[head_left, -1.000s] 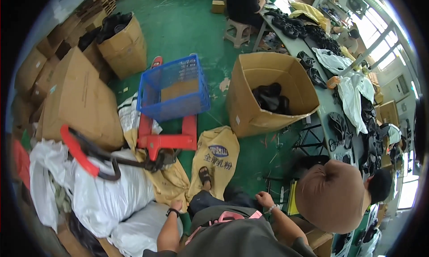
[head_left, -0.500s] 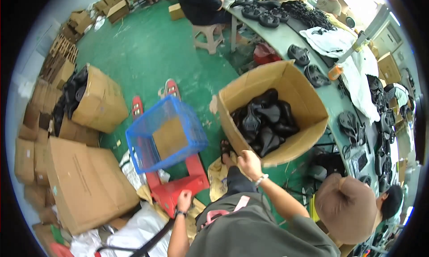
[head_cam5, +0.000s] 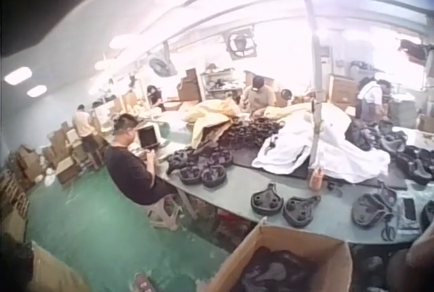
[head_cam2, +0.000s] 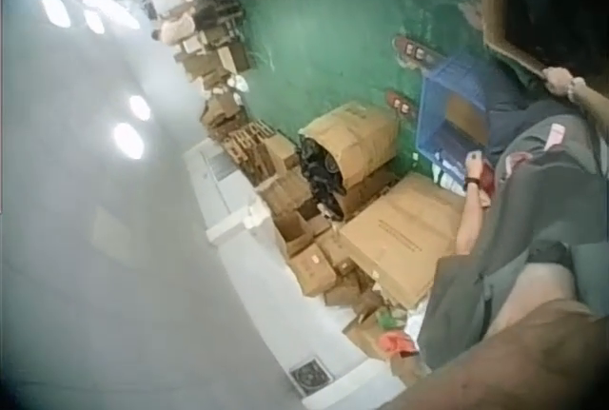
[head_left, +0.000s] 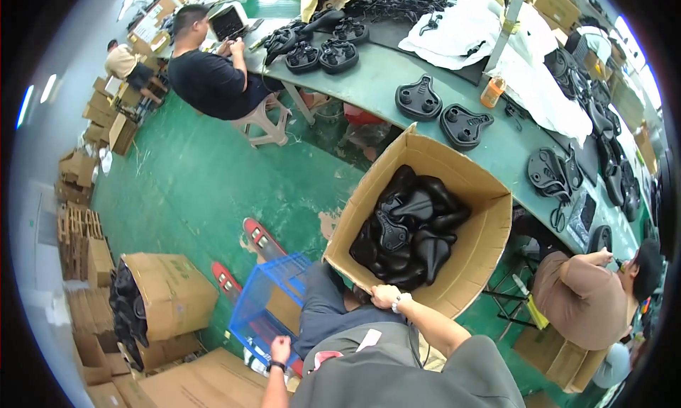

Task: Assembling bicycle seats by manually attaching metal rails to the plastic bases.

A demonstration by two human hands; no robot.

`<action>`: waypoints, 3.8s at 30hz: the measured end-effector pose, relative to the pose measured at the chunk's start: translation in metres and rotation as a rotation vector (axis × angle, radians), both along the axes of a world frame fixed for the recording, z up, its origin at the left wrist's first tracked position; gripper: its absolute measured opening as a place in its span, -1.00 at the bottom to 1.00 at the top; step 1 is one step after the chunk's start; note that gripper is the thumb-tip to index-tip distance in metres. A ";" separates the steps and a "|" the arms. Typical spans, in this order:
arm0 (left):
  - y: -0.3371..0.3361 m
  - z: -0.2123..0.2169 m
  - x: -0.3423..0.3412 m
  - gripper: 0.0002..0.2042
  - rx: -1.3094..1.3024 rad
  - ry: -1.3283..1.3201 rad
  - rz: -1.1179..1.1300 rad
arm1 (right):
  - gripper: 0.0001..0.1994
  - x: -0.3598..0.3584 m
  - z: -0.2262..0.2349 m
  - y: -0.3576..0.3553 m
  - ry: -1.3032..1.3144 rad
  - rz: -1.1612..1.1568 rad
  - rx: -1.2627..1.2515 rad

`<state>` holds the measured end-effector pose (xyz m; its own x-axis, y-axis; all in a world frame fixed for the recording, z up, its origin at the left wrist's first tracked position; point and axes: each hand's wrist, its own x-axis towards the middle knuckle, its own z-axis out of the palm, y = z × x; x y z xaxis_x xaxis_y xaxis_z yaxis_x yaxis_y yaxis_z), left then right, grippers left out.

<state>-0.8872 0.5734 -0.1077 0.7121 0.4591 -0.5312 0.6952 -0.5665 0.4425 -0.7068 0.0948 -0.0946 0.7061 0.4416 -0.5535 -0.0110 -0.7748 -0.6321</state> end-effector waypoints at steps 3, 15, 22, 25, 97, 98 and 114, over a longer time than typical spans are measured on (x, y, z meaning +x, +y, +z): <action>-0.048 0.054 0.181 -0.68 0.040 -0.104 -0.307 | -0.58 0.015 -0.006 -0.004 0.215 0.020 -0.081; -0.150 0.034 0.545 -0.66 -0.250 0.132 -0.974 | -0.33 0.231 0.036 0.095 0.120 -1.124 -0.003; -0.043 -0.013 0.649 -0.63 -0.243 0.283 -0.798 | -0.68 0.251 -0.008 0.128 0.063 -1.226 -0.330; -0.014 -0.021 0.690 -0.62 -0.193 0.299 -0.822 | -0.66 0.250 -0.001 0.134 0.046 -1.293 -0.337; -0.543 0.123 1.486 -0.72 -0.173 -0.916 -0.728 | -0.79 0.802 0.035 -0.398 0.028 -1.971 0.308; -0.551 0.144 1.443 -0.76 -0.261 -1.006 -0.743 | -0.76 0.792 0.036 -0.389 -0.015 -1.999 0.309; -0.502 0.040 1.016 -0.66 -0.020 -0.526 -1.264 | -0.79 0.640 0.097 -0.268 -0.184 -1.791 -0.039</action>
<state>0.1292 0.0719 -0.0680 0.7541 -0.6531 -0.0689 -0.5374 -0.6740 0.5069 -0.0672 -0.1734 0.0026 0.3081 -0.8577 -0.4116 -0.7040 0.0855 -0.7050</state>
